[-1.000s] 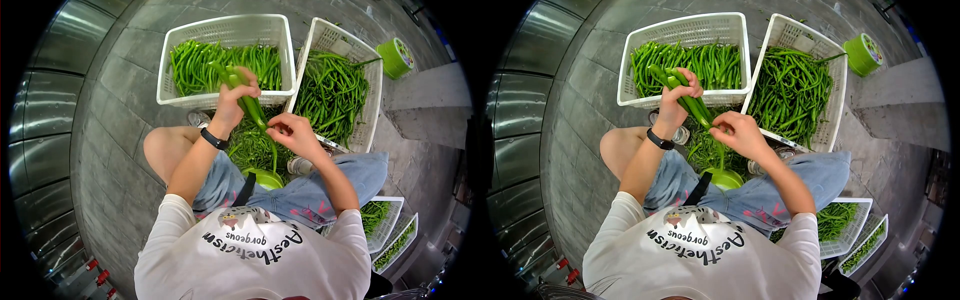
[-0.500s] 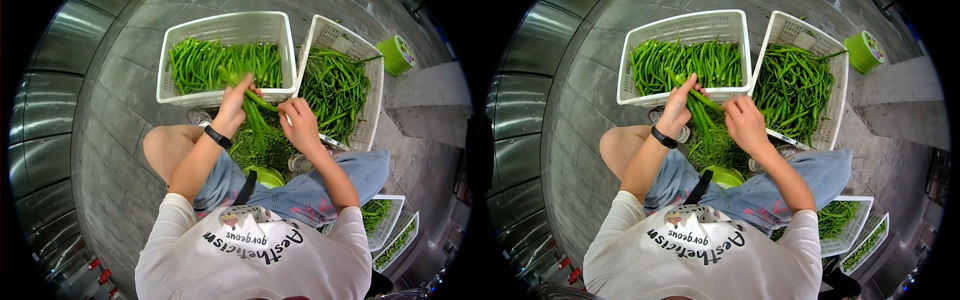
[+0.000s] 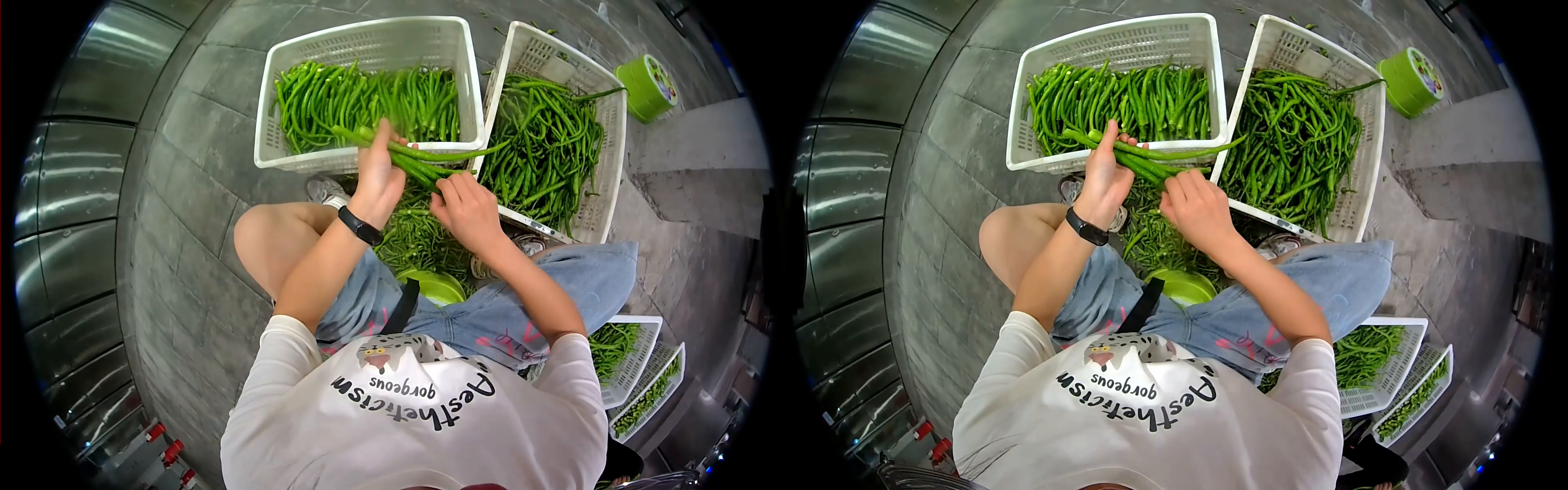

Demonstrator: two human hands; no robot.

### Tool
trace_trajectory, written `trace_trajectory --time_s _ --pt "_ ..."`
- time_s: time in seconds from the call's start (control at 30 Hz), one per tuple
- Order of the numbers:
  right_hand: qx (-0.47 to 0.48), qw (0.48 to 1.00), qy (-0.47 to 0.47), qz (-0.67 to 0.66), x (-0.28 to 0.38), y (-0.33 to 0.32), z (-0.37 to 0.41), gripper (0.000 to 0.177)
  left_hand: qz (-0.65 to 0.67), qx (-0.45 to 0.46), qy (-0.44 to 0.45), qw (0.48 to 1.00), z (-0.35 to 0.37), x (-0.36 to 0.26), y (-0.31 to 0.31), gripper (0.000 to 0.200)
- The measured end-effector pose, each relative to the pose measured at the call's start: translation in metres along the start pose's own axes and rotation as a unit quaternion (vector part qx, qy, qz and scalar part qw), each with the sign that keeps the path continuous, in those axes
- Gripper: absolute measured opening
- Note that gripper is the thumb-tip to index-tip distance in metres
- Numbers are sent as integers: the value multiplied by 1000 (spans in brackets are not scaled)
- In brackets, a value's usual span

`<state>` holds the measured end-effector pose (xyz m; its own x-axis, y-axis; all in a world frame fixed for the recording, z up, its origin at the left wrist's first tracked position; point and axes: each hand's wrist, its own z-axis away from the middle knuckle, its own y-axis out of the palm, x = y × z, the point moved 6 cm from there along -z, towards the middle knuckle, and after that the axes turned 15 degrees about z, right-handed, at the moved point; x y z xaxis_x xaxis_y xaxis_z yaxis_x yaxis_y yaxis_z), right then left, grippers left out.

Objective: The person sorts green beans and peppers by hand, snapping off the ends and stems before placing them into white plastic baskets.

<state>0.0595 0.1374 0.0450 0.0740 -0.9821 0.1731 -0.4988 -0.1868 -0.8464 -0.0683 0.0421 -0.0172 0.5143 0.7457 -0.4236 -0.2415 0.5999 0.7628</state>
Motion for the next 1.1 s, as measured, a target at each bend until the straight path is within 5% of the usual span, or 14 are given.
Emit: trace_trajectory --time_s 0.17,0.27,0.5,0.7,0.87,1.1 --pt "-48 985 72 -148 -12 6 0 4 27 0 -25 999 1 5 -2 27" --pt "65 906 255 -332 -26 24 8 6 36 21 -30 999 4 5 4 28" --pt "87 823 333 -452 -22 29 18 14 13 86 -8 996 15 0 24 28" --pt "92 692 407 -590 -28 42 26 13 24 89 -9 996 14 1 25 27" --pt "1 783 346 -516 -50 8 26 14 145 93 2 985 -11 -31 18 25" --pt "223 877 165 -391 -58 11 18 10 230 207 -79 948 -5 -59 45 16"
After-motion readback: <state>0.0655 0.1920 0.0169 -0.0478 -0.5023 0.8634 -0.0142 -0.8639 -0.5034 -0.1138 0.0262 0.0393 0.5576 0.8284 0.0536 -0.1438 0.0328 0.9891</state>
